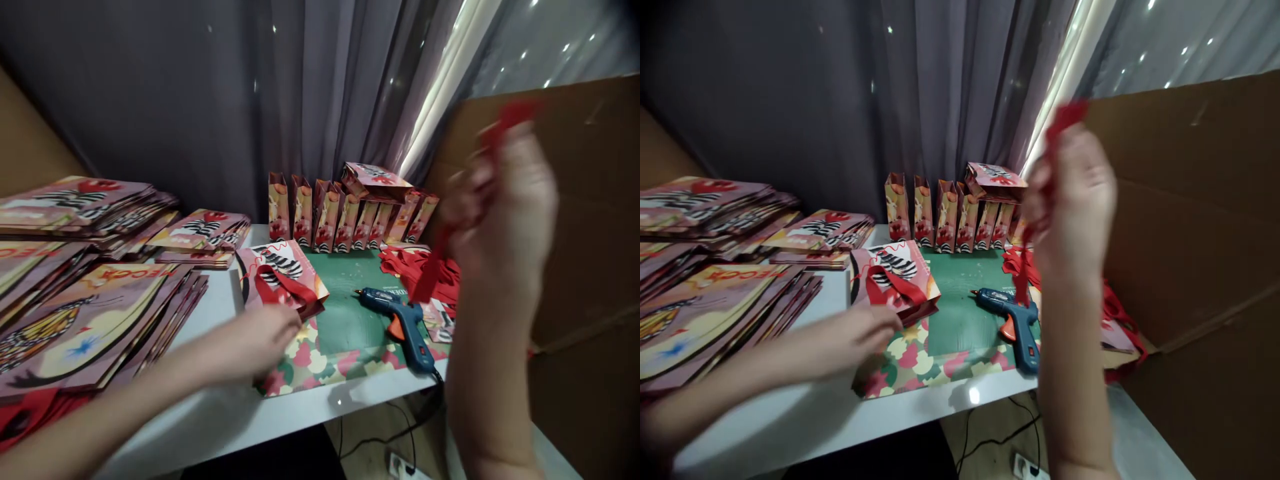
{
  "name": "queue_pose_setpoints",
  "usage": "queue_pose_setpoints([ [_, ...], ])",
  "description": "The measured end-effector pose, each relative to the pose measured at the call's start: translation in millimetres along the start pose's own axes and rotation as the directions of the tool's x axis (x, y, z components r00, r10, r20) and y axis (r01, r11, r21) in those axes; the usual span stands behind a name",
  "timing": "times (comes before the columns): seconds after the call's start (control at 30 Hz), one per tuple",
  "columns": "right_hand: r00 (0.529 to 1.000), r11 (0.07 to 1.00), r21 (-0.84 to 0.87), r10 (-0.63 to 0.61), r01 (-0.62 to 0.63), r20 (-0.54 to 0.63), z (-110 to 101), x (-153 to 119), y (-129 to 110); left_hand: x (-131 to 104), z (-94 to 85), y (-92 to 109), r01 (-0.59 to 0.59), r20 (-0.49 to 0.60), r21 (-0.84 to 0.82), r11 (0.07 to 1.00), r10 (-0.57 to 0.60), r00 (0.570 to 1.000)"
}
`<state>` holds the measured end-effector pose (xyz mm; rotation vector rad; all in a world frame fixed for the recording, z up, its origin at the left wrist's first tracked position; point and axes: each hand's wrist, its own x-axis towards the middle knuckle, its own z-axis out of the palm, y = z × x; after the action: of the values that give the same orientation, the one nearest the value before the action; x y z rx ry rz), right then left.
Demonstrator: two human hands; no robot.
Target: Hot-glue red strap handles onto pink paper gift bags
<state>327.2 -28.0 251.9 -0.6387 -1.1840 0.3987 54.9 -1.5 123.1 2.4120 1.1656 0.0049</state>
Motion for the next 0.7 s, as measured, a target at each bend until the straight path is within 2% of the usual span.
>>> queue_pose_setpoints([
  [0.03, 0.978, 0.982, 0.073, 0.162, -0.172, 0.128, 16, -21, 15, -5, 19.4, 11, 0.022, 0.048, 0.095, 0.995, -0.026, 0.999],
  [0.07, 0.882, 0.914, 0.042, 0.378, -0.405, 0.282, 29, -42, 33, -6, 37.6, 17, 0.036, 0.048, 0.215, 0.976, -0.048, 0.998],
  [0.1, 0.741, 0.818, -0.025, 0.533, -0.575, 0.408, 39, -62, 52, -3, 53.2, 19, 0.052, 0.051, 0.33, 0.943, -0.072, 0.996],
  [0.13, 0.605, 0.731, -0.102, 0.627, -0.675, 0.491, 46, -81, 71, 1, 65.5, 18, 0.082, 0.029, 0.418, 0.905, -0.103, 0.994],
  [0.17, 0.495, 0.664, -0.177, 0.684, -0.726, 0.535, 49, -98, 88, 7, 74.3, 14, 0.107, -0.009, 0.473, 0.874, -0.116, 0.993],
  [0.23, 0.314, 0.538, -0.325, 0.781, -0.778, 0.54, 50, -129, 119, 20, 82.4, 2, 0.159, -0.078, 0.507, 0.847, -0.139, 0.987],
  [0.27, 0.23, 0.481, -0.398, 0.814, -0.781, 0.534, 49, -141, 130, 24, 83.0, -4, 0.186, -0.11, 0.507, 0.842, -0.151, 0.982],
  [0.3, 0.171, 0.429, -0.451, 0.845, -0.783, 0.506, 47, -152, 140, 28, 82.4, -9, 0.212, -0.137, 0.501, 0.839, -0.165, 0.977],
  [0.33, 0.144, 0.388, -0.491, 0.875, -0.78, 0.463, 46, -160, 148, 32, 81.3, -13, 0.237, -0.159, 0.492, 0.838, -0.18, 0.971],
  [0.4, 0.149, 0.345, -0.536, 0.915, -0.77, 0.374, 47, -169, 162, 37, 78.7, -21, 0.281, -0.191, 0.466, 0.839, -0.214, 0.958],
  [0.47, 0.186, 0.342, -0.55, 0.929, -0.762, 0.321, 50, -170, 173, 42, 76.2, -28, 0.309, -0.194, 0.423, 0.852, -0.248, 0.949],
  [0.57, 0.234, 0.372, -0.548, 0.923, -0.749, 0.306, 59, -159, 190, 51, 70.1, -39, 0.34, -0.203, 0.343, 0.876, -0.284, 0.937],
  [0.7, 0.279, 0.428, -0.525, 0.898, -0.736, 0.34, 69, -138, 210, 58, 53.5, -57, 0.3, -0.277, 0.187, 0.936, -0.242, 0.93],
])
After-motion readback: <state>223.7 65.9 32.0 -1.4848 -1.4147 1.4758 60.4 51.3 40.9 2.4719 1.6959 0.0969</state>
